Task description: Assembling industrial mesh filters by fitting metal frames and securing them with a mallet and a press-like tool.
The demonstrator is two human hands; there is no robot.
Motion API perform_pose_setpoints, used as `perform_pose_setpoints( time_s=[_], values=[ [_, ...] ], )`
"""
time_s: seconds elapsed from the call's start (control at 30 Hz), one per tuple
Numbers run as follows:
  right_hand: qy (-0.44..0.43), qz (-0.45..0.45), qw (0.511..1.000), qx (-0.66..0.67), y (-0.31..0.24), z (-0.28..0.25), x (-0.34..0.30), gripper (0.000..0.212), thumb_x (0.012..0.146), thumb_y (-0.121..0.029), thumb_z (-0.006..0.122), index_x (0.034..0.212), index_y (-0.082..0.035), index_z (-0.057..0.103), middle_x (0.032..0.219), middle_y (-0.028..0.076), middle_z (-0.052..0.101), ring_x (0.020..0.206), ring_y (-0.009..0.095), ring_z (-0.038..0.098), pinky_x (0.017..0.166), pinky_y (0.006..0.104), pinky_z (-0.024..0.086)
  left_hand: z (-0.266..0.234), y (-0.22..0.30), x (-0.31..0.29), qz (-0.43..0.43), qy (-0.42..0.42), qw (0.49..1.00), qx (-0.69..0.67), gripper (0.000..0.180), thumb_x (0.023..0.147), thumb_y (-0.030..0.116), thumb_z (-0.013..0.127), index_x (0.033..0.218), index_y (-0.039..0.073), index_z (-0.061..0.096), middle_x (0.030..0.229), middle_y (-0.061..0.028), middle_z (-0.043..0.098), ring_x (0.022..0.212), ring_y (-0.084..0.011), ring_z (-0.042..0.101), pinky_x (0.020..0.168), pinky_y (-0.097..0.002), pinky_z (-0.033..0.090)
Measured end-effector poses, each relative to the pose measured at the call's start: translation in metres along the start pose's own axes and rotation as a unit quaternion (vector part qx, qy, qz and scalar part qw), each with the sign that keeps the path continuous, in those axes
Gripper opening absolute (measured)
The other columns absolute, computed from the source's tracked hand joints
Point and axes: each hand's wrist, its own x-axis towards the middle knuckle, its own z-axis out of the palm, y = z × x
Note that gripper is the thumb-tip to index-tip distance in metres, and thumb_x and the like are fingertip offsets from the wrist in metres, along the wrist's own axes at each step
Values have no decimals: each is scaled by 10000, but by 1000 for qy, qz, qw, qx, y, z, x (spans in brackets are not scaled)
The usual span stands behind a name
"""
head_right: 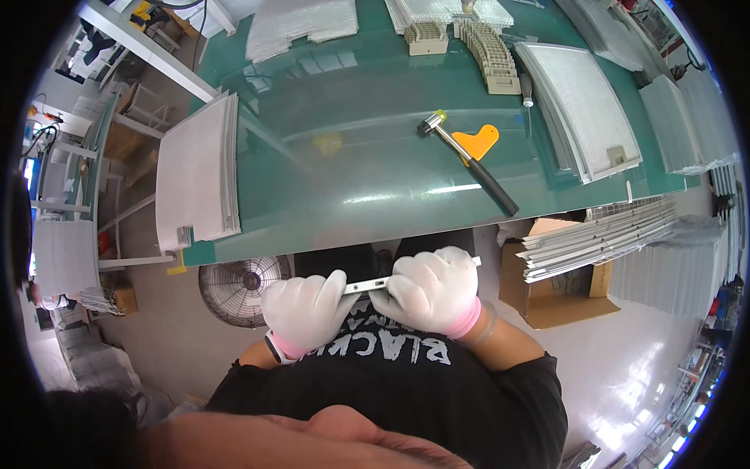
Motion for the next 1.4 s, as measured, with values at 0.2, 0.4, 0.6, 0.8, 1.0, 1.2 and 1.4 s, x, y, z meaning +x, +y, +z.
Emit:
perform_pose_setpoints(
  time_s=[0.2, 0.4, 0.6, 0.8, 1.0, 1.2, 1.4],
  values=[
    [28, -52, 998, -31, -4, -3, -14, 343, 626, -292, 823, 792, -138, 564, 661, -49, 481, 519, 108, 467, 441, 257, 337, -1, 1, -9, 27, 24, 999, -14, 329, 777, 425, 737, 888, 124, 662, 536, 19, 437, 393, -142, 455, 370, -314, 290],
    [39, -65, 997, -36, -4, -3, -17, 344, 655, -289, 810, 848, -130, 574, 714, -40, 524, 536, 100, 490, 445, 250, 343, -4, 1, -8, 41, 31, 998, -31, 333, 759, 363, 767, 925, 91, 668, 584, 16, 497, 415, -136, 483, 375, -299, 324],
    [50, -64, 996, -40, -5, -3, -18, 331, 670, -287, 797, 853, -129, 572, 715, -39, 525, 534, 99, 492, 445, 246, 342, 0, -4, -9, 84, 126, 982, -109, 397, 673, 234, 858, 925, 31, 629, 812, -63, 667, 497, -149, 561, 414, -276, 401],
    [62, -68, 995, -48, -6, -3, -19, 319, 670, -278, 796, 832, -131, 563, 686, -42, 509, 510, 96, 474, 432, 240, 328, 0, 0, -11, 51, 210, 970, -111, 306, 703, 225, 847, 755, 94, 576, 905, -101, 679, 508, -111, 544, 430, -249, 387],
    [51, -64, 996, -47, -9, -6, -19, 315, 662, -266, 802, 819, -136, 561, 664, -49, 496, 502, 95, 463, 424, 241, 309, 6, 0, -16, 44, 250, 955, -152, 408, 654, 185, 876, 617, 103, 478, 901, -169, 670, 452, -137, 511, 391, -246, 358],
    [59, -66, 995, -47, -9, -6, -17, 322, 657, -264, 811, 826, -139, 567, 664, -52, 491, 502, 92, 462, 433, 250, 306, 4, -1, -16, 55, 232, 959, -156, 387, 653, 176, 874, 621, 100, 496, 912, -180, 668, 462, -138, 521, 400, -247, 372],
    [40, -50, 997, -43, -8, -7, -18, 319, 643, -261, 810, 816, -143, 569, 669, -51, 483, 514, 95, 475, 457, 262, 319, -6, 2, -11, 18, 182, 975, -129, 326, 669, 202, 835, 648, 103, 525, 994, -158, 676, 468, -135, 529, 414, -250, 390]
  ],
)
